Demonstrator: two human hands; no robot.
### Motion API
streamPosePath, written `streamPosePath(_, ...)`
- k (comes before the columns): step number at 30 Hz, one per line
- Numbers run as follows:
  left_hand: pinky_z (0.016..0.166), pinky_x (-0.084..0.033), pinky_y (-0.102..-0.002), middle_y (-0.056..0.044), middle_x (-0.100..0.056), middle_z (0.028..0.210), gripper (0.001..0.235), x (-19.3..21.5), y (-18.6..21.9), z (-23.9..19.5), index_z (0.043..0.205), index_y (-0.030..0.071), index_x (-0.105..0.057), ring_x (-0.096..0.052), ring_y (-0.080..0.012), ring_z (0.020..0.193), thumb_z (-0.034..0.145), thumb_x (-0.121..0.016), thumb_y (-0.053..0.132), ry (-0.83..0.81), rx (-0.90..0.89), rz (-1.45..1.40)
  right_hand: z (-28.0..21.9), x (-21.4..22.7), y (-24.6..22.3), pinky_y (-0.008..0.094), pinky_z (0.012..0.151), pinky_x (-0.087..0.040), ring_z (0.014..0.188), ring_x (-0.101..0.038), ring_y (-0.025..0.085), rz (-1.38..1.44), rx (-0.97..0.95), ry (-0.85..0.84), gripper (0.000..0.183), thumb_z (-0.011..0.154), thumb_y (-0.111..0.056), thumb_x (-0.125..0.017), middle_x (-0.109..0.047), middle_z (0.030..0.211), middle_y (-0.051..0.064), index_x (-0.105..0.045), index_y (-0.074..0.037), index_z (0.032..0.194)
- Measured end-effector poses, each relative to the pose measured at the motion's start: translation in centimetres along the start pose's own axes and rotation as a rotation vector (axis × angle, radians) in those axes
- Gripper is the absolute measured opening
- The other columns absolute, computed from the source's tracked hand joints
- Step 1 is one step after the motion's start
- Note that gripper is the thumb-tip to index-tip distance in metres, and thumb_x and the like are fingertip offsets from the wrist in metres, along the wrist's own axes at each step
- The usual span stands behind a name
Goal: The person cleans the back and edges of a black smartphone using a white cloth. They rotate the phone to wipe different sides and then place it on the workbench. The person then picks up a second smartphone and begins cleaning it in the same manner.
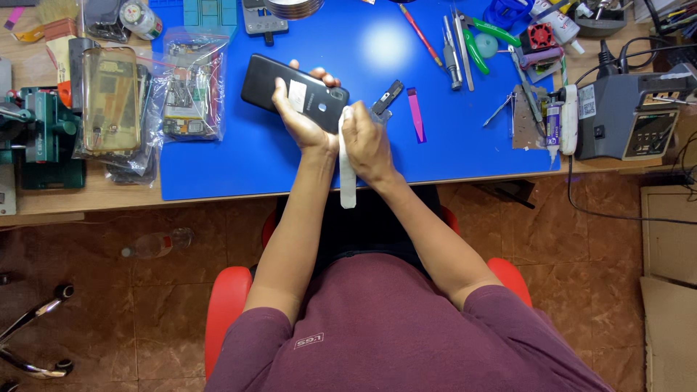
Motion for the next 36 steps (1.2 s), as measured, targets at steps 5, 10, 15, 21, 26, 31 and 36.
streamPosePath(5,0.077,-0.055,-0.042,-0.016,-0.068,0.089,0.041,-0.1,0.0,0.6,0.121,0.014,-0.059,-0.065,-0.0284,0.076,0.099,-0.052,0.048,0.014,0.022,-0.012,0.4,-0.2,0.1,0.046,0.062,-0.04,0.063,-0.054,0.029,-0.008,-0.031,-0.044,0.025,0.11,-0.027,-0.039,-0.054,0.072,0.007,-0.047,-0.01,0.094)
streamPosePath(10,0.078,-0.055,-0.042,-0.016,-0.068,0.089,0.047,0.2,0.2,1.1,0.123,0.01,-0.059,-0.065,-0.0284,0.077,0.099,-0.052,0.049,-0.001,0.024,0.001,-0.5,-1.0,0.1,0.045,0.061,-0.039,0.061,-0.054,0.027,-0.002,-0.065,-0.139,0.028,0.111,-0.032,-0.037,-0.053,0.07,0.005,-0.046,-0.011,0.095)
streamPosePath(15,0.075,-0.051,-0.044,-0.013,-0.064,0.09,0.046,1.0,0.0,2.4,0.125,0.01,-0.063,-0.061,-0.0279,0.077,0.098,-0.055,0.046,0.011,-0.019,-0.034,-1.1,-1.3,-0.4,0.052,0.064,-0.044,0.07,-0.065,0.044,-0.146,-0.097,-0.221,0.032,0.107,-0.041,-0.037,-0.067,0.071,0.014,-0.052,-0.014,0.097)
streamPosePath(21,0.074,-0.056,-0.043,-0.017,-0.071,0.099,0.066,-1.9,1.1,-0.4,0.153,0.01,-0.045,-0.069,-0.0297,0.079,0.102,-0.048,0.051,-0.116,0.004,0.135,0.0,0.7,-0.1,0.031,0.051,-0.059,0.057,-0.072,0.021,0.547,-0.271,-0.112,0.026,0.111,-0.031,-0.043,-0.068,0.071,0.01,-0.049,-0.008,0.101)
streamPosePath(26,0.076,-0.06,-0.043,-0.023,-0.071,0.122,0.085,-4.0,0.8,-2.4,0.152,0.01,-0.049,-0.072,-0.0271,0.083,0.097,-0.036,0.073,-0.23,0.154,0.232,1.0,4.8,0.8,0.027,0.053,-0.054,0.058,-0.064,0.017,0.668,-0.367,-0.016,0.026,0.111,-0.031,-0.047,-0.067,0.08,0.008,-0.057,-0.007,0.116)
streamPosePath(31,0.075,-0.058,-0.037,-0.012,-0.07,0.099,0.084,-4.7,-0.4,-3.5,0.152,0.007,-0.05,-0.067,-0.0214,0.082,0.099,-0.032,0.069,-0.314,0.287,0.367,2.9,8.4,-0.9,0.021,0.043,-0.039,0.049,-0.044,0.008,0.502,-0.287,-0.032,0.027,0.11,-0.033,-0.052,-0.053,0.073,0.002,-0.05,-0.009,0.122)
streamPosePath(36,0.077,-0.05,-0.024,0.0,-0.059,0.099,0.076,-4.2,-1.0,-3.8,0.162,0.014,-0.04,-0.056,-0.0096,0.082,0.1,-0.054,0.057,-0.44,0.318,0.562,4.5,9.1,-5.9,0.025,0.076,-0.051,0.089,-0.066,0.011,0.185,-0.064,-0.057,0.022,0.102,-0.027,-0.066,-0.069,0.105,0.0,-0.066,-0.013,0.119)
Point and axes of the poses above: each hand's wrist, its own z-axis towards the middle knuckle, its own x-axis out of the back of the hand, y = z × x, the point moved 10 cm from there along z, towards the middle knuckle
